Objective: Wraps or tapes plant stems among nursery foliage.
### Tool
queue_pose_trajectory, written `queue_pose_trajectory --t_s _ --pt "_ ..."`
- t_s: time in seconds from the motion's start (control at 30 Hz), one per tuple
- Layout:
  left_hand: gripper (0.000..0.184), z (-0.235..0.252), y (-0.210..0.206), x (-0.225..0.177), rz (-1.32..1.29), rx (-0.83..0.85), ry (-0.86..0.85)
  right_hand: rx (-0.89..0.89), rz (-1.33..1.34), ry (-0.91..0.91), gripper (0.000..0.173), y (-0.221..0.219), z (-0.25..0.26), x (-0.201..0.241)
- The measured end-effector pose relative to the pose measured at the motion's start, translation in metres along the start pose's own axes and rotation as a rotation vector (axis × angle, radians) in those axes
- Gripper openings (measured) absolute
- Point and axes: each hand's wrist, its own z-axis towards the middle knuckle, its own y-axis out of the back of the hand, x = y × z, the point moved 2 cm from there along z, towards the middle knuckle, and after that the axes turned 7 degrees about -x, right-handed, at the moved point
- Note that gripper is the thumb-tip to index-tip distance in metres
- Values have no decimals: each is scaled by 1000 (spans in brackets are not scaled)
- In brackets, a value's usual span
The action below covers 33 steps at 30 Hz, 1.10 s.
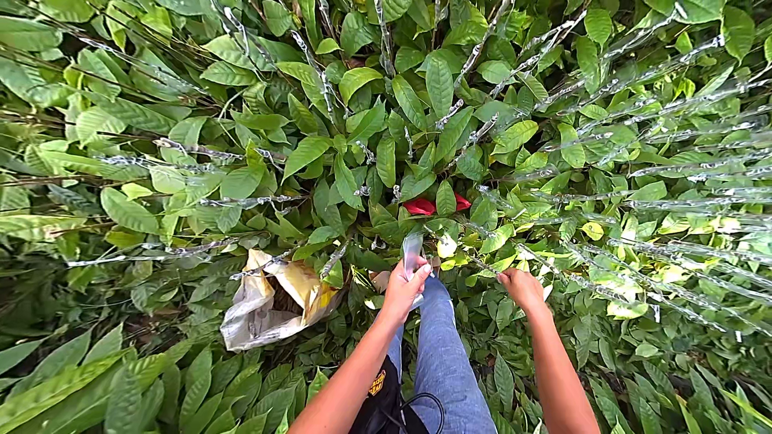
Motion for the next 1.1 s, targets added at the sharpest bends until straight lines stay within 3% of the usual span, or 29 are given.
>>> queue_pose_trajectory --t_s 0.13,0.37,0.6,0.8,1.0,1.1 --pt "13 -1 4 -3 -5 -15 -7 76 -124 -19 48 -6 23 30" --pt "13 -4 9 -10 -39 -37 -21 192 -353 -90 36 -31 49 65" --pt "10 -4 14 -8 -80 -37 -48 158 -350 -81 36 -54 86 91" --pt "44 -6 15 -9 -82 37 -34 140 -305 15 38 -88 118 116" --pt "32 -7 17 -18 -21 6 11 137 -321 31 40 -105 125 119" --pt "22 -6 14 -22 -70 -39 69 101 -316 140 41 -113 124 110"
